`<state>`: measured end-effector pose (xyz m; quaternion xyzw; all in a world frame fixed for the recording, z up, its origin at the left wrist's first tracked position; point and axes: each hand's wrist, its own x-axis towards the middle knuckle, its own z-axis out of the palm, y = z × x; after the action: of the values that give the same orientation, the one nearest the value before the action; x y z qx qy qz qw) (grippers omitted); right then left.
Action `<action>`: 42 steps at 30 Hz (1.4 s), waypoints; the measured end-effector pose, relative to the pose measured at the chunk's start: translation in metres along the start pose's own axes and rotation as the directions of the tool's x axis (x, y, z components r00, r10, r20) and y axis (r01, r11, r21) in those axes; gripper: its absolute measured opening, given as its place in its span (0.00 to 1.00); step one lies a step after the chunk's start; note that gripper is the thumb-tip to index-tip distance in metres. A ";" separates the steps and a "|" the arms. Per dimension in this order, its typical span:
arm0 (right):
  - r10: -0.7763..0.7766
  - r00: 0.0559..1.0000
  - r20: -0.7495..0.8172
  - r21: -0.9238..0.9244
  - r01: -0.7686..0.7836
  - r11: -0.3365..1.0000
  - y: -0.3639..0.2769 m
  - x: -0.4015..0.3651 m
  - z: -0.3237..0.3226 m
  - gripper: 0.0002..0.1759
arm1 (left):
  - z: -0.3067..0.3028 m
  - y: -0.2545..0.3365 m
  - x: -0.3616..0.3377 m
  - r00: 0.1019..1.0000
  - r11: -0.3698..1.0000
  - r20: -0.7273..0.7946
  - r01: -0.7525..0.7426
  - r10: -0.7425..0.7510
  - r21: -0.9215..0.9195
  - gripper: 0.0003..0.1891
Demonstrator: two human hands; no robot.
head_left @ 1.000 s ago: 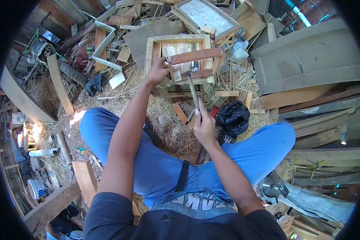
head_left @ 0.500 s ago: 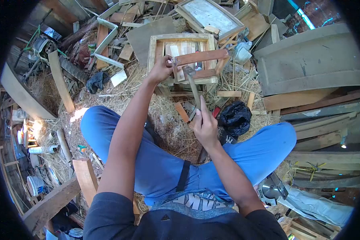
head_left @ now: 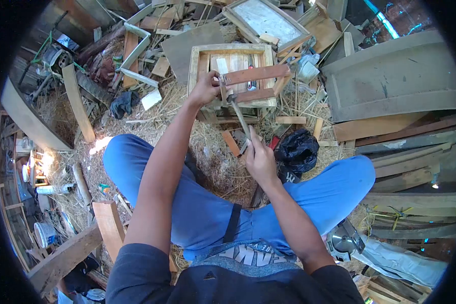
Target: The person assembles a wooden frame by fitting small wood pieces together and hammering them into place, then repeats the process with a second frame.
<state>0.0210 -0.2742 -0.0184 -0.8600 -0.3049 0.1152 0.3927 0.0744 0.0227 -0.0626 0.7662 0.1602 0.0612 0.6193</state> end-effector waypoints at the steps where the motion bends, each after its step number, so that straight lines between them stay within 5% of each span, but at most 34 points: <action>1: -0.001 1.000 -0.002 0.001 0.001 1.000 0.000 -0.001 -0.001 0.25 | 0.000 -0.003 0.002 1.000 1.000 0.001 -0.001 0.001 0.002 0.18; 4: 0.035 0.997 -0.064 0.147 -0.026 0.989 -0.004 -0.004 -0.008 0.23 | 0.004 -0.008 0.002 0.998 0.987 0.005 -0.053 0.055 -0.154 0.20; 6: -0.048 0.959 -0.281 0.198 0.106 0.974 -0.009 0.000 -0.011 0.22 | 0.003 -0.002 -0.001 0.999 0.993 0.005 -0.036 0.036 -0.112 0.20; 14: -0.074 0.904 -0.421 0.203 0.173 0.964 0.002 0.010 -0.008 0.21 | 0.005 0.012 -0.011 0.996 0.991 -0.083 0.012 -0.023 -0.134 0.25; 17: 0.045 0.944 -0.328 0.275 0.050 0.960 0.005 0.007 -0.006 0.21 | 0.002 0.009 -0.009 0.998 0.980 -0.022 0.054 -0.059 -0.191 0.27; 26: -0.031 0.926 -0.376 0.196 0.113 0.974 0.002 0.008 -0.007 0.21 | 0.002 0.028 -0.016 0.993 0.986 -0.047 0.098 -0.106 -0.138 0.30; 31: -0.031 0.919 -0.393 0.216 0.125 0.968 0.001 0.010 -0.005 0.21 | 0.003 0.011 -0.011 0.991 0.948 -0.031 0.115 -0.130 -0.297 0.26; 38: 0.137 0.962 -0.237 0.208 -0.087 0.974 0.013 0.009 0.002 0.19 | 0.004 0.020 -0.015 0.988 0.984 -0.102 0.104 -0.120 -0.143 0.18; 42: 0.111 0.969 -0.219 0.149 -0.079 0.986 0.022 0.007 0.011 0.19 | 0.005 0.022 -0.015 0.991 0.980 -0.091 0.081 -0.099 -0.183 0.15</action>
<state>0.0313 -0.2744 -0.0422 -0.8517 -0.2078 0.0558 0.4778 0.0654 0.0090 -0.0412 0.6956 0.2191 0.0854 0.6789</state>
